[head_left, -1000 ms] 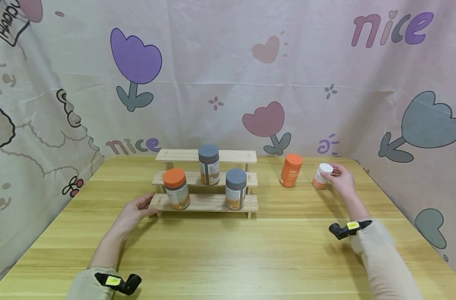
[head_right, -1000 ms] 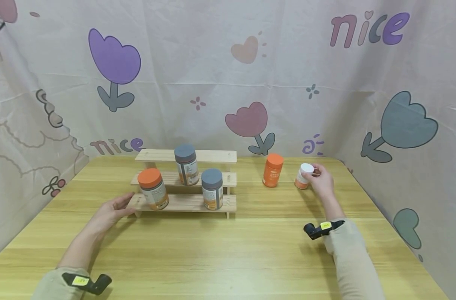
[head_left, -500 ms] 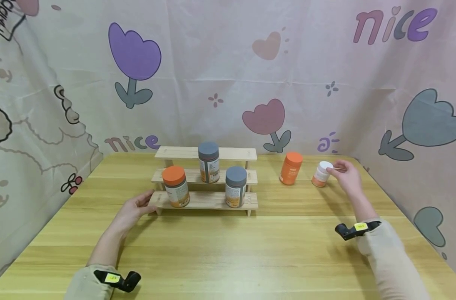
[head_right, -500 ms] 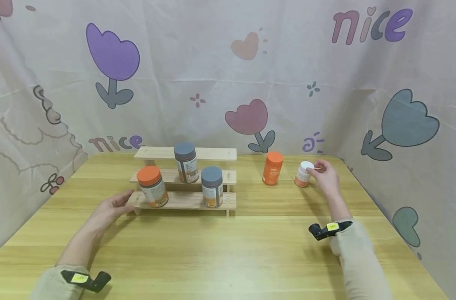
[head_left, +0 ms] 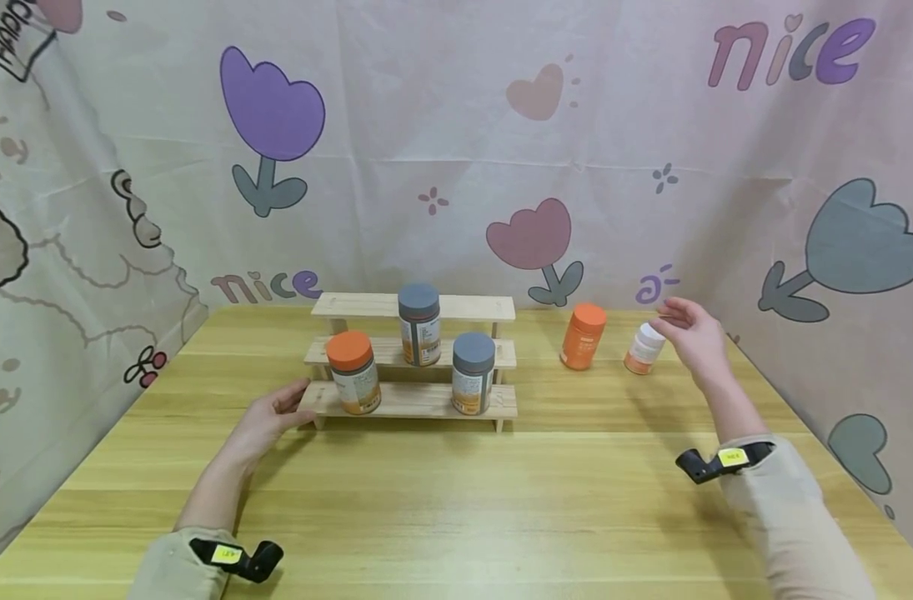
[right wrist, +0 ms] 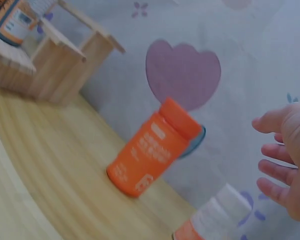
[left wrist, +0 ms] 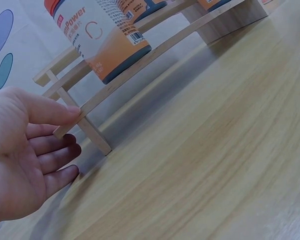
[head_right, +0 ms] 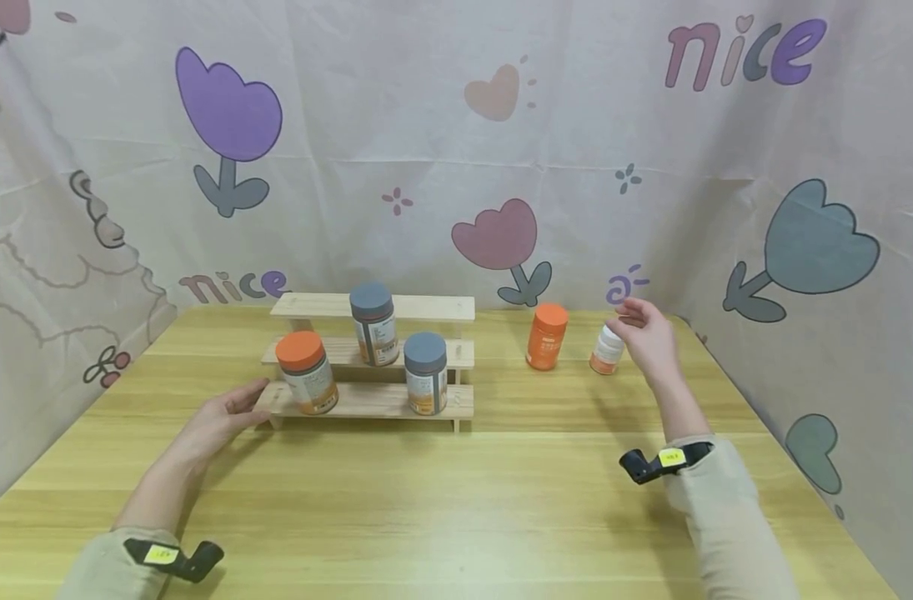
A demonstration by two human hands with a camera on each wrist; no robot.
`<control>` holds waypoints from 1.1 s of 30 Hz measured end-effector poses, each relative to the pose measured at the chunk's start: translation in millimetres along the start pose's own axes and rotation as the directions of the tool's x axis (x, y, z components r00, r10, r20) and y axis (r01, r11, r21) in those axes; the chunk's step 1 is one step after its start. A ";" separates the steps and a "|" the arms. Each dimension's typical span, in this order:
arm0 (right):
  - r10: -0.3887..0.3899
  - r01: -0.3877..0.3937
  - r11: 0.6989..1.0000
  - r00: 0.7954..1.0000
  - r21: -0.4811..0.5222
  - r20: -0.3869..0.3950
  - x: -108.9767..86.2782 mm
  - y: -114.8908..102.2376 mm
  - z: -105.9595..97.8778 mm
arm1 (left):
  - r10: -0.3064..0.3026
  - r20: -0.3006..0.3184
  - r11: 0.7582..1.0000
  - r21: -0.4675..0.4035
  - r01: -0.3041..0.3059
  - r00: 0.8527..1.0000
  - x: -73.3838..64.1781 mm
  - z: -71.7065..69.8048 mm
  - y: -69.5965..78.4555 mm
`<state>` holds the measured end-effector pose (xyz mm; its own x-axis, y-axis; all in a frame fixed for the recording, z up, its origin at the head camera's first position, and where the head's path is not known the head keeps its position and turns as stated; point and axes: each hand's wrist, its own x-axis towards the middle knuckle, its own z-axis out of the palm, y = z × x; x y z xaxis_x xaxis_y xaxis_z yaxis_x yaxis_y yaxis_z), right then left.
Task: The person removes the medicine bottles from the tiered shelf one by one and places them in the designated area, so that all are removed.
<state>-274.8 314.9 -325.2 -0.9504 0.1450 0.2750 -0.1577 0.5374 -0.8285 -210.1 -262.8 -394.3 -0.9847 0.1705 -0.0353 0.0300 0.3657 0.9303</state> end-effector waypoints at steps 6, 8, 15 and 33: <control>-0.077 0.077 0.997 0.995 0.004 0.058 -2.6 -21.9 11.0 | 0.005 0.006 1.000 -0.005 -0.004 1.000 -0.5 0.4 -0.4; -0.086 0.086 0.996 0.993 0.014 0.077 -2.8 -30.3 16.0 | 0.003 0.005 1.000 -0.007 -0.003 1.000 -1.2 0.6 -0.3; -0.101 0.086 0.991 0.984 0.105 0.148 -1.4 -62.5 32.0 | -0.005 0.001 1.000 -0.012 0.005 1.000 -2.3 1.6 0.6; -0.202 0.148 0.969 0.937 0.197 0.287 12.7 -120.6 83.0 | -0.013 -0.002 1.000 0.005 0.013 1.000 -0.9 1.7 1.0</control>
<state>-290.1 182.9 -262.3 -0.9352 -0.2109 0.2846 -0.3465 0.3783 -0.8584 -208.8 -261.1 -393.9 -0.9854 0.1636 -0.0462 0.0183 0.3721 0.9280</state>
